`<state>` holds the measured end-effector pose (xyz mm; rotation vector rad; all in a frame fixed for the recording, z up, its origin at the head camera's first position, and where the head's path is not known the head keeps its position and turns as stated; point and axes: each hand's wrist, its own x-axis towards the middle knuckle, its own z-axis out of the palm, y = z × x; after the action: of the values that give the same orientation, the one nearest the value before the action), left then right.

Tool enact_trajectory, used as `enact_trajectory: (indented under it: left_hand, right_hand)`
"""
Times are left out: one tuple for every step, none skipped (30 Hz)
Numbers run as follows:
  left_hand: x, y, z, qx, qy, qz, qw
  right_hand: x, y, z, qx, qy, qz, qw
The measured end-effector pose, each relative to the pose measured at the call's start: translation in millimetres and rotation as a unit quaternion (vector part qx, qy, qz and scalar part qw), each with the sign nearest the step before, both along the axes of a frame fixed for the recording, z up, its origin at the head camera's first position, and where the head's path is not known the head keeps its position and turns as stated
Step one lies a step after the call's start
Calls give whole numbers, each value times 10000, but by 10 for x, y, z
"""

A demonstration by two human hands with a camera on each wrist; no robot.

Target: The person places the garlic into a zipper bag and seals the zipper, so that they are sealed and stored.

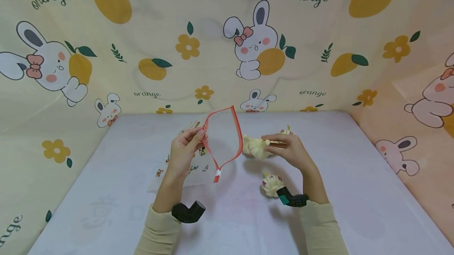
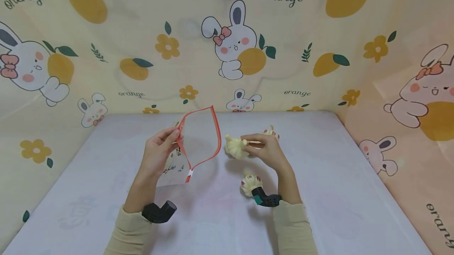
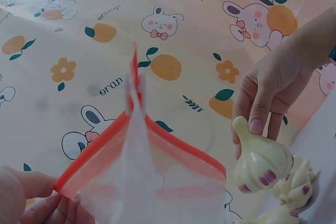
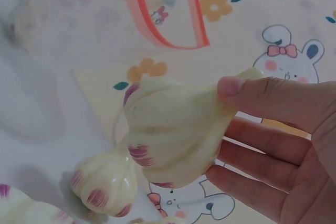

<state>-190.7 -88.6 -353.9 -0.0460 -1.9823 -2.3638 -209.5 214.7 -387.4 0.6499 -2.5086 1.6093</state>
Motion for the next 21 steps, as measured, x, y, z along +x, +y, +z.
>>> enact_trajectory:
  left_hand:
    - [3, 0, 3, -11, -5, 9, 10000]
    - [4, -1, 4, -24, -8, 12, 10000]
    - [3, -2, 2, -33, -9, 8, 10000]
    - [2, -2, 0, -30, -2, 4, 10000]
    - [2, -2, 0, -36, 9, 4, 10000]
    - [1, -3, -3, -38, 18, -3, 10000]
    - [0, -3, -4, -41, 31, -5, 10000]
    - [1, -3, -6, -22, 43, -5, 10000]
    - [3, -4, -8, -3, 51, -7, 10000]
    - [3, -3, -7, 21, 59, -7, 10000]
    - [5, -3, -5, 34, 53, -4, 10000]
    - [5, -2, -6, 60, 52, -6, 10000]
    - [6, -1, -5, 78, 54, -2, 10000]
    - [7, 0, -6, 102, 53, -8, 9999]
    - [6, 1, -8, 106, 51, -17, 9999]
    - [5, 2, -9, 107, 52, -26, 9999]
    - [5, 3, -9, 101, 54, -30, 9999]
    - [4, 4, -10, 95, 62, -33, 9999]
    - [3, 5, -11, 76, 62, -34, 9999]
    - [2, 5, -12, 63, 60, -32, 10000]
    - [1, 4, -13, 40, 59, -23, 10000]
  right_hand:
    - [0, -4, 2, -7, -12, -5, 10000]
    - [1, -8, 7, -6, -19, -9, 10000]
    - [2, -12, 11, -7, -26, -11, 10000]
    - [4, -18, 15, -18, -38, -11, 10000]
    - [7, -25, 21, -24, -42, -8, 10000]
    - [11, -32, 26, -32, -48, -5, 10000]
    - [17, -40, 32, -46, -52, 1, 10000]
    - [22, -49, 35, -50, -55, 1, 10000]
    - [27, -57, 35, -54, -51, 0, 10000]
    - [33, -66, 39, -45, -28, -12, 10000]
    - [40, -74, 45, -35, -6, -24, 10000]
    - [46, -82, 49, -19, 29, -37, 10000]
    - [51, -90, 55, -6, 62, -51, 10000]
    - [55, -96, 59, 24, 103, -71, 9999]
    - [60, -100, 67, 49, 155, -89, 9998]
    - [65, -104, 75, 64, 194, -109, 9997]
    - [70, -106, 84, 73, 232, -123, 9996]
    - [74, -108, 91, 81, 278, -140, 9995]
    - [78, -109, 98, 87, 318, -158, 9993]
    - [81, -110, 105, 97, 373, -184, 9991]
    - [84, -112, 109, 74, 406, -205, 9989]
